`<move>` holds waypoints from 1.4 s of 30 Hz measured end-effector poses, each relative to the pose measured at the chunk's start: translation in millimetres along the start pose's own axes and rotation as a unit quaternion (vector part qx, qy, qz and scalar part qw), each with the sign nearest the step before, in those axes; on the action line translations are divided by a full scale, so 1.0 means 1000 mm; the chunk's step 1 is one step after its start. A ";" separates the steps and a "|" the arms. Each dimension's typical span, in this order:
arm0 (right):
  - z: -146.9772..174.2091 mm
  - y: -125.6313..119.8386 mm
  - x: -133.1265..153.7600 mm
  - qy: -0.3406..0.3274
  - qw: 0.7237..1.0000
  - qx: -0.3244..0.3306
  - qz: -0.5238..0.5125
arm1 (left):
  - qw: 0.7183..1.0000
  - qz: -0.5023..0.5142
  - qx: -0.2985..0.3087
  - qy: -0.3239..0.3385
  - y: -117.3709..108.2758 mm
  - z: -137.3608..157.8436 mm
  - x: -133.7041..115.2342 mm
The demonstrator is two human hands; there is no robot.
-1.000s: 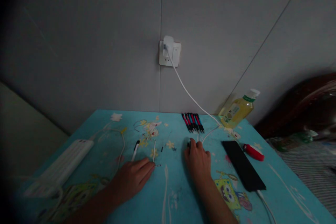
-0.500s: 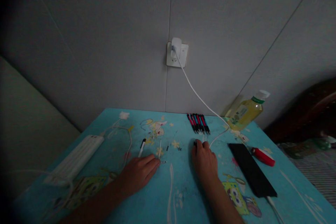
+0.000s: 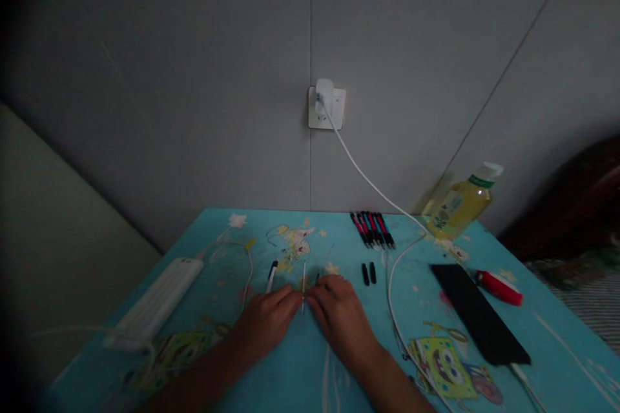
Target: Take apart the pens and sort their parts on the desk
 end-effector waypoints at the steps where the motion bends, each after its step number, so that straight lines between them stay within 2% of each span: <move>1: 0.000 -0.002 -0.003 -0.002 1.000 0.002 -0.005 | 1.000 -0.001 0.001 -0.002 0.001 0.000 -0.001; 4: 0.002 -0.011 -0.015 0.004 1.000 -0.019 0.019 | 1.000 -0.013 -0.001 -0.022 0.001 0.000 0.001; 7: 0.003 -0.015 -0.028 0.033 0.994 -0.041 0.099 | 0.998 -0.035 -0.021 -0.055 -0.004 0.000 0.009; 13: -0.003 0.007 -0.027 0.052 0.971 0.027 0.232 | 0.994 -0.058 -0.027 -0.087 -0.011 0.000 0.019; 18: -0.015 0.014 -0.021 0.093 0.957 0.029 0.275 | 0.994 -0.051 -0.033 -0.094 -0.012 0.001 0.020; 21: -0.018 0.011 -0.023 0.108 0.959 0.020 0.262 | 0.994 -0.048 -0.025 -0.098 -0.009 0.001 0.021; 24: -0.012 0.003 -0.023 0.106 0.977 -0.015 0.187 | 0.994 -0.049 -0.010 -0.096 -0.008 0.000 0.020; 27: -0.001 -0.001 -0.014 0.052 0.995 -0.040 0.074 | 0.995 -0.038 0.004 -0.094 -0.006 0.000 0.019; 30: 0.008 0.009 0.002 -0.021 1.000 0.001 0.018 | 0.996 0.010 0.002 -0.087 -0.001 0.001 0.016; 33: 0.009 0.023 0.013 -0.041 0.998 0.048 0.024 | 0.994 0.068 -0.011 -0.080 0.004 0.004 0.011; 36: 0.008 0.025 0.010 -0.026 0.998 0.038 0.038 | 0.992 0.093 -0.030 -0.083 0.005 0.006 0.006; 39: 0.007 0.012 -0.006 0.004 0.998 -0.005 0.070 | 0.991 0.095 -0.042 -0.086 0.001 0.007 0.003; 42: -0.001 -0.010 -0.025 0.041 0.992 -0.051 0.108 | 0.994 0.077 -0.029 -0.078 -0.002 0.006 0.001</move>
Point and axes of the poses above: each hand's wrist, its own z-axis away from the middle knuckle, its own y-axis out of the palm, x = y × z, the point moved 7 cm from there along -z, towards the middle knuckle, and after that the axes turned 1 degree about -x, right-handed, at the moved point
